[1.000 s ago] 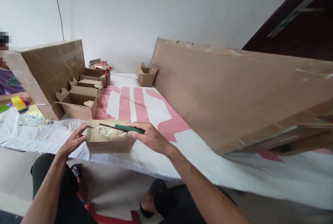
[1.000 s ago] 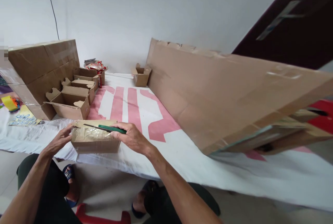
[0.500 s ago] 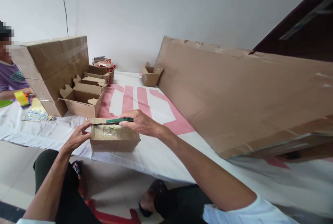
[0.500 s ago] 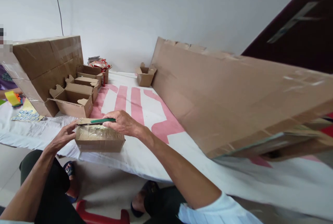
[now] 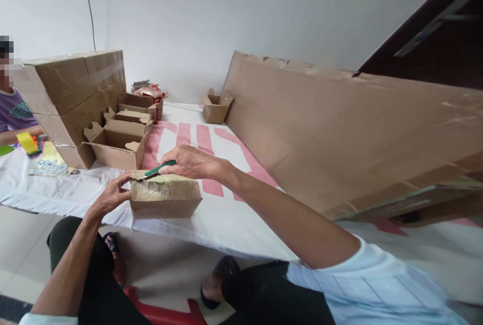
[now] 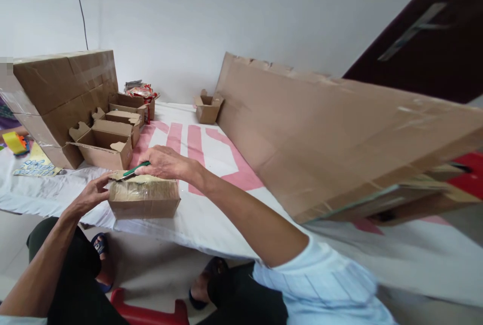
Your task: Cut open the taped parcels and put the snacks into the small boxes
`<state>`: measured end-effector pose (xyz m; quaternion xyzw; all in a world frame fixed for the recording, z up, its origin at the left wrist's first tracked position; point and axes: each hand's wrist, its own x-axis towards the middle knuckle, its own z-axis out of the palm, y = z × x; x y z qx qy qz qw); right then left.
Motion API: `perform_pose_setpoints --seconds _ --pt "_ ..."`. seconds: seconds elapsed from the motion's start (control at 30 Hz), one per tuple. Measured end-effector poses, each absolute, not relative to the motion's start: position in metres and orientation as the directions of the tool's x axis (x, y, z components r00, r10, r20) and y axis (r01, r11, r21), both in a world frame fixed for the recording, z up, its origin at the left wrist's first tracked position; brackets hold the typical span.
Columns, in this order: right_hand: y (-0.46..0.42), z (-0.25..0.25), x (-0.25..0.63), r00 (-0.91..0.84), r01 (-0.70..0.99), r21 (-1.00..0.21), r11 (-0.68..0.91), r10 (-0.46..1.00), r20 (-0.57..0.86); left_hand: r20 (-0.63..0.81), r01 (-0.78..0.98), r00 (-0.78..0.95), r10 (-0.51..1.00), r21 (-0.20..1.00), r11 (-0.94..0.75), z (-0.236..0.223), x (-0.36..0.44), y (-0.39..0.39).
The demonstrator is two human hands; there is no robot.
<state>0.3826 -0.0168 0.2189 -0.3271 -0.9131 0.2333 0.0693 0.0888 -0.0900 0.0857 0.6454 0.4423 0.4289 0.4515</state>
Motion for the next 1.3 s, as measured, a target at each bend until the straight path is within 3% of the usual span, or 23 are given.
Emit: perform_pose_setpoints --seconds 0.2,0.57,1.3 --pt "-0.015 0.235 0.373 -0.733 0.660 -0.314 0.683 0.677 -0.067 0.216 0.257 0.153 0.964 0.934 -0.250 0.081 0.092 -0.084" --pt "-0.021 0.237 0.363 -0.720 0.685 -0.250 0.685 0.689 -0.086 0.277 0.288 0.141 0.951 0.907 -0.307 0.071 0.095 -0.088" --pt "-0.013 0.243 0.384 -0.739 0.659 -0.279 0.698 0.670 -0.069 0.216 0.299 0.110 0.970 0.924 -0.240 0.074 0.093 -0.086"
